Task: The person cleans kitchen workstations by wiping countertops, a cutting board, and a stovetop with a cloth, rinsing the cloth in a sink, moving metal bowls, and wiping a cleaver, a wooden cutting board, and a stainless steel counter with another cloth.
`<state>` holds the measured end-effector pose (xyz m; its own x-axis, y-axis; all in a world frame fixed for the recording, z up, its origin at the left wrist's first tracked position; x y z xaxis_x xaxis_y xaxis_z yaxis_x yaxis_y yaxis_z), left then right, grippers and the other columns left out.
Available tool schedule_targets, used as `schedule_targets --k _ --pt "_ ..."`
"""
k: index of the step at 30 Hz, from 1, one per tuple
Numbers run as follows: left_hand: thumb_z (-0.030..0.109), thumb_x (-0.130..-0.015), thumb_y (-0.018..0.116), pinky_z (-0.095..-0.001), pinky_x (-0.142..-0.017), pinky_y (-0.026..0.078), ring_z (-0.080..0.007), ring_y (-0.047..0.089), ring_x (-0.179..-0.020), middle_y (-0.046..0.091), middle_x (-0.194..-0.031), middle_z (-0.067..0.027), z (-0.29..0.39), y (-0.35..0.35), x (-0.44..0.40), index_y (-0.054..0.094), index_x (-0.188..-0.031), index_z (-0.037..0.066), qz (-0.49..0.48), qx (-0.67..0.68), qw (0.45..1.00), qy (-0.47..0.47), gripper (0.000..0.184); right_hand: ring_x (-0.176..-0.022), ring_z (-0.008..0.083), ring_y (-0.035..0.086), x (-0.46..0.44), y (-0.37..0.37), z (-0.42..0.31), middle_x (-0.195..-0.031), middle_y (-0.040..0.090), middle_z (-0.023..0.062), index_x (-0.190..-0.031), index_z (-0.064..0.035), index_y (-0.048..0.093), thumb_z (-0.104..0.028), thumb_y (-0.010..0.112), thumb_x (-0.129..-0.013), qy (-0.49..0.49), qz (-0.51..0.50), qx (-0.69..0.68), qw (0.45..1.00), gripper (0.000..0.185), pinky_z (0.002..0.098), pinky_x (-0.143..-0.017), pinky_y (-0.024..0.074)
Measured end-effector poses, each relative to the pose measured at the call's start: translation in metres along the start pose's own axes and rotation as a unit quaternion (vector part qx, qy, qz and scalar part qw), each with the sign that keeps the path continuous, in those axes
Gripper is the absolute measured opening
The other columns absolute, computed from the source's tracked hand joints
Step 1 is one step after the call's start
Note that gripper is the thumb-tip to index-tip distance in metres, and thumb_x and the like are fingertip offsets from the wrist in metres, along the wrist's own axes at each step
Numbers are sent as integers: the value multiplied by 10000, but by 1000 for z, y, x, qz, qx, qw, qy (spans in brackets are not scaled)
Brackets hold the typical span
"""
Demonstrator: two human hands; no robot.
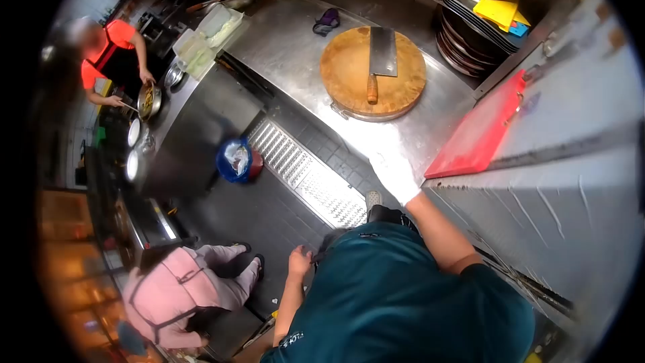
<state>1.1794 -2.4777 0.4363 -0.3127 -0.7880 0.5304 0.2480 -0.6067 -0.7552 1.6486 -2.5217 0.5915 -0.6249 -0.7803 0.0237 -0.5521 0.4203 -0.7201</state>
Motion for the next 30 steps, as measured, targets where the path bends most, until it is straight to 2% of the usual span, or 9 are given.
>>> schedule_targets --k 3,5,8,11,16,19,22,25,30 --pt "244 -905 745 -483 -1067 507 -443 638 -1232 687 -1272 -288 13 -26 -40 660 -1327 -16 0 2 1000 -15 503 -993 348 672 -72 -15 -21 -1149 699 155 -1452 -55 599 -283 705 -961 -41 62 88 993 552 437 -928 554" --pt "244 -908 742 -481 -1073 504 -444 634 -1238 683 -1283 -283 36 -51 -60 658 -1331 -15 17 29 999 0 503 -1056 367 643 -111 -18 -21 -1181 669 170 -1483 -42 564 -324 727 -946 -5 118 96 988 628 455 -974 527" --pt "225 -912 739 -475 -1076 502 -446 631 -1242 670 -1310 -280 62 -81 -106 657 -1325 -21 18 21 999 24 487 -1149 375 613 -161 -16 -28 -1217 652 204 -1464 -22 579 -399 757 -914 58 148 125 979 689 468 -1021 493" --pt "207 -913 739 -476 -1075 503 -450 633 -1234 672 -1301 -284 77 -108 -163 655 -1326 -25 16 22 997 65 481 -1087 363 641 -201 4 -22 -1139 676 182 -1443 -5 575 -441 786 -869 80 160 193 965 751 452 -957 525" --pt "178 -909 737 -480 -1069 506 -457 635 -1225 680 -1280 -293 105 -174 -292 654 -1320 -31 -17 -3 993 118 468 -1033 385 620 -221 21 -19 -1088 654 213 -1439 13 564 -194 772 -895 76 201 173 961 618 478 -927 511" --pt "165 -900 739 -480 -1075 505 -461 632 -1229 676 -1281 -304 132 -206 -371 650 -1315 -47 -42 -30 982 183 474 -1024 395 603 -221 28 -26 -1078 637 213 -1469 -35 565 -152 779 -884 72 208 187 958 633 479 -911 505" --pt "141 -886 736 -475 -1100 492 -463 615 -1256 649 -1323 -321 194 -244 -460 627 -1313 -80 -29 -35 948 315 493 -989 391 601 -224 38 -34 -1052 641 203 -1471 -78 587 -126 790 -869 67 220 169 958 637 464 -884 498" --pt "65 -875 697 -501 -1142 465 -486 587 -1285 624 -1360 -330 296 -281 -537 614 -1335 -82 14 12 896 443 490 -923 329 644 -230 37 -30 -944 698 134 -1316 -88 713 -204 842 -837 106 268 105 952 510 431 -851 509" --pt "4 -840 692 -499 -1230 369 -496 459 -1418 468 -1542 -327 488 -303 -608 487 -1514 -16 70 -23 840 537 705 -881 312 668 -230 36 -35 -917 713 104 -1231 -128 760 -284 871 -812 161 310 173 921 461 416 -801 533"
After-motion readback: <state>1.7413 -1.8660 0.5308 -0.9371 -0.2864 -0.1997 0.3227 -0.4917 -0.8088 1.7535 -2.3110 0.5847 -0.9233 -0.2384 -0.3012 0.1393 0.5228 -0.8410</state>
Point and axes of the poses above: each hand's wrist, its own x-axis away from the middle knuckle, its own y-axis out of the palm, z = x × y, the point moved 6 cm from there along -x, towards the middle knuckle
